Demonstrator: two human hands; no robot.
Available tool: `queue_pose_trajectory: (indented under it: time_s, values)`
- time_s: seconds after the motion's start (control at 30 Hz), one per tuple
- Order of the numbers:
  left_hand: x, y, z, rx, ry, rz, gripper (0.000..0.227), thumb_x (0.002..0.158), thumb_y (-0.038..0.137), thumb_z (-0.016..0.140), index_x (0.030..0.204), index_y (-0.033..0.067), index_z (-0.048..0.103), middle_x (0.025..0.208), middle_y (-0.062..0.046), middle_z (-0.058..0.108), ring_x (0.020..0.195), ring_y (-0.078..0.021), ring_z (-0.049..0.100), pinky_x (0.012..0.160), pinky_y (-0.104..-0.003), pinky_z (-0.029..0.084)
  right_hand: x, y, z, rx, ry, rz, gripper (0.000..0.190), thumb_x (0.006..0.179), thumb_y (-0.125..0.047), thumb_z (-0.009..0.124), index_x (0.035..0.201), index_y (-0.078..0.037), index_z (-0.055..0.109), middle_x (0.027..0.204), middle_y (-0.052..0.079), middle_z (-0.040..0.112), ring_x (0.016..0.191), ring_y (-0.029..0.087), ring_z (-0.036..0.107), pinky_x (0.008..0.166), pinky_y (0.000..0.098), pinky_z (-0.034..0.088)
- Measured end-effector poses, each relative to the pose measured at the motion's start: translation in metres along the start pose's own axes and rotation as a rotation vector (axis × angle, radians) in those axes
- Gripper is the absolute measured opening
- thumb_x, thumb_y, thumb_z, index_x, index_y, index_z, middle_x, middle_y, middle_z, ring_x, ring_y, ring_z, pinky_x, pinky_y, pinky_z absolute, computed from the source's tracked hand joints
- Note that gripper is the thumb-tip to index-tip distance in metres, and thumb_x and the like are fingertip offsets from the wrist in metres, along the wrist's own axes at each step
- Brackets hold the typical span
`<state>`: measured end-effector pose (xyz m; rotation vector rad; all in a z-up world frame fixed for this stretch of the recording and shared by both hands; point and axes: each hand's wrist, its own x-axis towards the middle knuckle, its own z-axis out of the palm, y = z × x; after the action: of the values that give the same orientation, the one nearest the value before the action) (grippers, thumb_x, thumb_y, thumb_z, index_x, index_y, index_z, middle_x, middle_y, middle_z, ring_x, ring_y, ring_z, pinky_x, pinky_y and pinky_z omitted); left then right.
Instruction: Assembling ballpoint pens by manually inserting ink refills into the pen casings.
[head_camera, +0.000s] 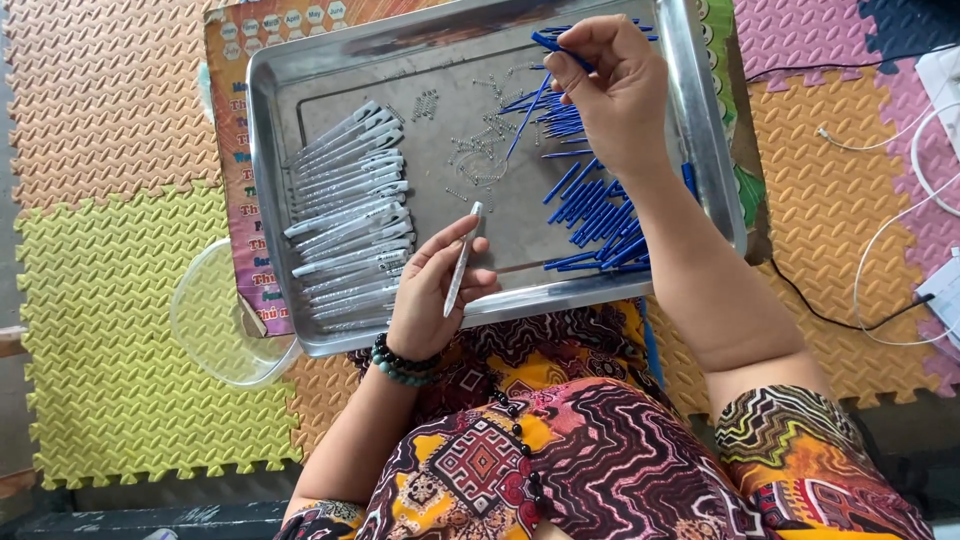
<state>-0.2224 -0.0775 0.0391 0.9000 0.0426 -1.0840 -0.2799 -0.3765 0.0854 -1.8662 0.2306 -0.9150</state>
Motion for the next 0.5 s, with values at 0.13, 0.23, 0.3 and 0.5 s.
queue_pose_trajectory:
  time_s: [0.13, 0.23, 0.3, 0.5]
  values:
    - [-0.005, -0.007, -0.005, -0.041, -0.180, 0.111, 0.039, 0.119, 0.006, 0.053, 0.156, 0.0020, 0.062, 0.118, -0.018, 0.076, 0.082, -0.0305, 0.081, 0.077, -0.041, 0.072, -0.001, -0.011, 0.003, 0.144, 0.010, 0.080, 0.015, 0.119, -0.009, 0.078, 0.129, -0.006, 0.066, 0.111, 0.012, 0.078, 0.095, 0.022, 0.081, 0.080, 0.0302, 0.070]
    - [-0.011, -0.004, 0.007, 0.199, -0.238, 0.197, 0.077, 0.118, 0.009, 0.058, 0.184, 0.0241, 0.023, 0.121, -0.020, 0.078, 0.071, -0.0206, 0.078, 0.066, -0.036, 0.073, -0.004, -0.009, 0.003, 0.360, -0.003, 0.211, 0.017, 0.119, -0.017, 0.072, 0.133, -0.010, 0.066, 0.120, 0.010, 0.081, 0.102, 0.024, 0.084, 0.082, 0.0345, 0.073]
    - [-0.012, -0.007, 0.007, 0.398, -0.237, 0.274, 0.055, 0.118, 0.011, 0.059, 0.172, 0.0131, 0.047, 0.130, -0.017, 0.078, 0.081, -0.0219, 0.078, 0.077, -0.036, 0.072, -0.007, -0.006, 0.003, 0.477, 0.016, 0.277, 0.015, 0.118, -0.017, 0.073, 0.132, -0.013, 0.069, 0.120, 0.008, 0.082, 0.103, 0.022, 0.085, 0.080, 0.0321, 0.072]
    - [-0.009, -0.011, 0.003, 0.427, -0.251, 0.281, 0.041, 0.118, 0.012, 0.059, 0.159, 0.0038, 0.060, 0.128, -0.017, 0.076, 0.085, -0.0189, 0.073, 0.082, -0.037, 0.074, -0.008, -0.013, 0.004, 0.445, -0.019, 0.221, 0.015, 0.118, -0.015, 0.074, 0.131, -0.010, 0.066, 0.117, 0.011, 0.081, 0.097, 0.024, 0.083, 0.080, 0.0333, 0.072]
